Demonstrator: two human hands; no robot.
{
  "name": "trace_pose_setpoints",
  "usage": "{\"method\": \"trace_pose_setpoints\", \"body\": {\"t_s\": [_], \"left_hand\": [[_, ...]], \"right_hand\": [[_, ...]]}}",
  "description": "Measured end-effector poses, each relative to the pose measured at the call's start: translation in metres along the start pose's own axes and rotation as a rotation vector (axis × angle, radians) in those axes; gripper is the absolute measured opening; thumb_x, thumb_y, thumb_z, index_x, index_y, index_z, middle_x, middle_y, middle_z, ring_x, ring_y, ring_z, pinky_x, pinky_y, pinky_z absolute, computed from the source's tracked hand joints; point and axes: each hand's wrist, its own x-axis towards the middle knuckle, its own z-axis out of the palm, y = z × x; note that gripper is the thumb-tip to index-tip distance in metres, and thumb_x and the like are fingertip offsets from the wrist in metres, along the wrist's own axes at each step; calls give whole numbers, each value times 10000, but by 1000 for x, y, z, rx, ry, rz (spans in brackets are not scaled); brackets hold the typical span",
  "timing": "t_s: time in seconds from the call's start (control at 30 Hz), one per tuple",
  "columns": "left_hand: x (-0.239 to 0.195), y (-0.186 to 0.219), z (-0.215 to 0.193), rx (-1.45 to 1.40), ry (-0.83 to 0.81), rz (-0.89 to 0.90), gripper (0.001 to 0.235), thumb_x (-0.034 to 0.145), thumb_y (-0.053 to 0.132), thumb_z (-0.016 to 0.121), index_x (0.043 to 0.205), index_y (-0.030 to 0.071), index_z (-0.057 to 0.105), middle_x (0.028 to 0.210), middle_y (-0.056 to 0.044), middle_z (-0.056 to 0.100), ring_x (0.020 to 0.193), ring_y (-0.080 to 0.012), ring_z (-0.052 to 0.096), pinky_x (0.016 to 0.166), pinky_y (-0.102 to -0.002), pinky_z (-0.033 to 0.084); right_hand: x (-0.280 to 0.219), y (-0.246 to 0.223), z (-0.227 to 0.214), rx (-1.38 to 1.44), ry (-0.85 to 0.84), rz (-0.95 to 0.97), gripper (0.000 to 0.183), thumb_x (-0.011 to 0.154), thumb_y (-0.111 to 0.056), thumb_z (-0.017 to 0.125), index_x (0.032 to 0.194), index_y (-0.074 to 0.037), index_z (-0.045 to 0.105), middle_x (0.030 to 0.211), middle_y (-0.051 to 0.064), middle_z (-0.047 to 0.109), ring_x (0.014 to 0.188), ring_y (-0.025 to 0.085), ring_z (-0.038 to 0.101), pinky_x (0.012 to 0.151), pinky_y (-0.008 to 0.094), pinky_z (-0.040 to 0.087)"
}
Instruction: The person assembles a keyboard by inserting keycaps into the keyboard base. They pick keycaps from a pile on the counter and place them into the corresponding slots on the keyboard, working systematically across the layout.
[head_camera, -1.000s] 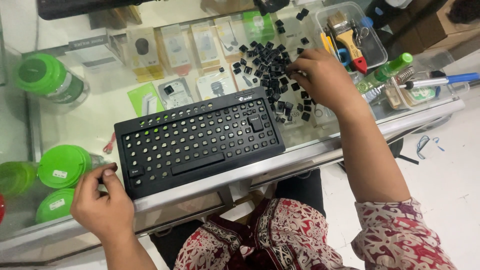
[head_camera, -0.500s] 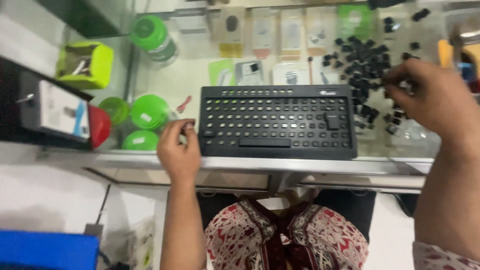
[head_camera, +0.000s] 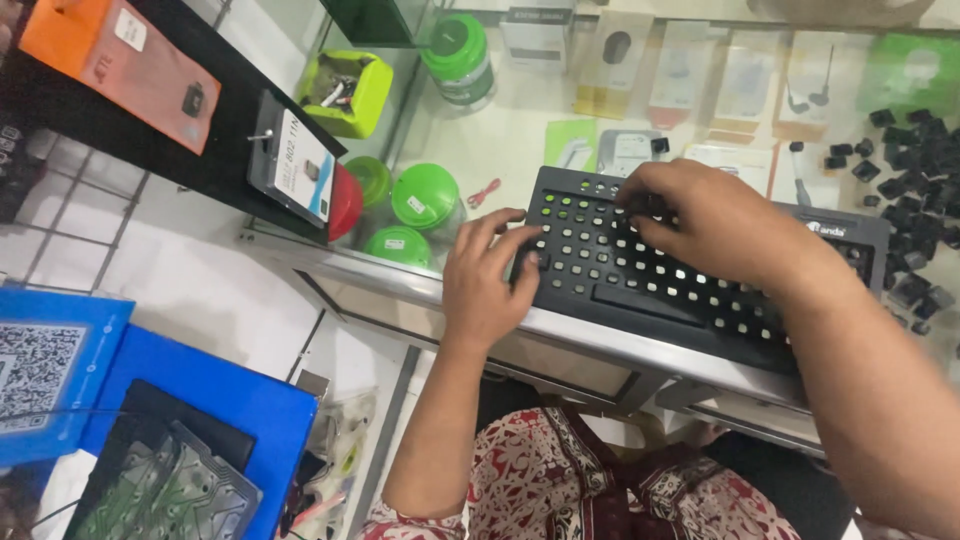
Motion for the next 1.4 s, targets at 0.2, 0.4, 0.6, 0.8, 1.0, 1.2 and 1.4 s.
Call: {"method": "trace_pose_setpoints", "body": {"t_s": [0.2, 0.4, 0.6, 0.8, 1.0, 1.2, 1.4], "left_hand": [[3, 6, -2, 108, -197, 75, 383, 963, 385, 570, 1285, 233, 713, 1318, -41, 656, 1179, -299, 586, 875, -463, 498], [-3, -4, 11, 132, -130, 106, 396, 887, 404, 671, 1267, 304, 723, 1262, -35, 634, 1168, -323, 595, 831, -440, 494], [-2, -2, 11, 144, -163, 72, 392, 894, 390, 674, 1275, 311, 723, 1275, -34, 625, 1194, -314, 581, 854, -433, 487], [-1, -2, 13, 147, -172, 57, 417, 880, 379, 682, 1291, 315, 711, 1288, -40, 615, 1198, -317, 581, 854, -441, 489], [-2, -2, 13, 139, -177, 34, 410, 893, 394, 672, 1294, 318, 710, 1292, -39, 619, 1201, -310, 583, 869, -441, 490], [1, 2, 9, 112, -161, 45, 398, 891, 347, 685, 1279, 269, 719, 1294, -52, 624, 1192, -316, 585, 888, -447, 488], [-2, 0, 2, -132, 7, -138, 472, 862, 0, 503, 1330, 23, 564, 1260, -132, 669, 1186, -318, 626, 1039, -451, 505]], "right_hand": [[-3, 22, 15, -67, 71, -41, 159, 912, -178, 661, 1064, -167, 707, 1088, 52, 733, 1045, 263, 669, 871, 417, 523], [-10, -3, 3, -103, 92, 64, 282, 871, -173, 705, 1149, -141, 738, 1022, 139, 756, 962, 327, 752, 794, 427, 610], [-13, -8, -1, -98, 61, -47, 255, 885, -107, 664, 1112, -147, 774, 1088, 143, 772, 1043, 343, 731, 831, 454, 606], [-13, -13, -4, -65, 57, -26, 248, 875, -95, 658, 1084, -116, 790, 1074, 159, 780, 1022, 344, 733, 827, 446, 610], [-8, -5, 3, -60, 48, -37, 246, 869, -98, 664, 1092, -88, 768, 1074, 158, 777, 1030, 353, 728, 828, 456, 609], [-10, -12, 1, -49, 52, -42, 243, 867, -91, 657, 1083, -79, 767, 1045, 154, 781, 1008, 346, 725, 815, 456, 610], [-6, 34, 21, -103, 34, -120, 284, 940, -203, 618, 1215, -177, 681, 1253, 80, 672, 1138, 301, 628, 865, 474, 545]]}}
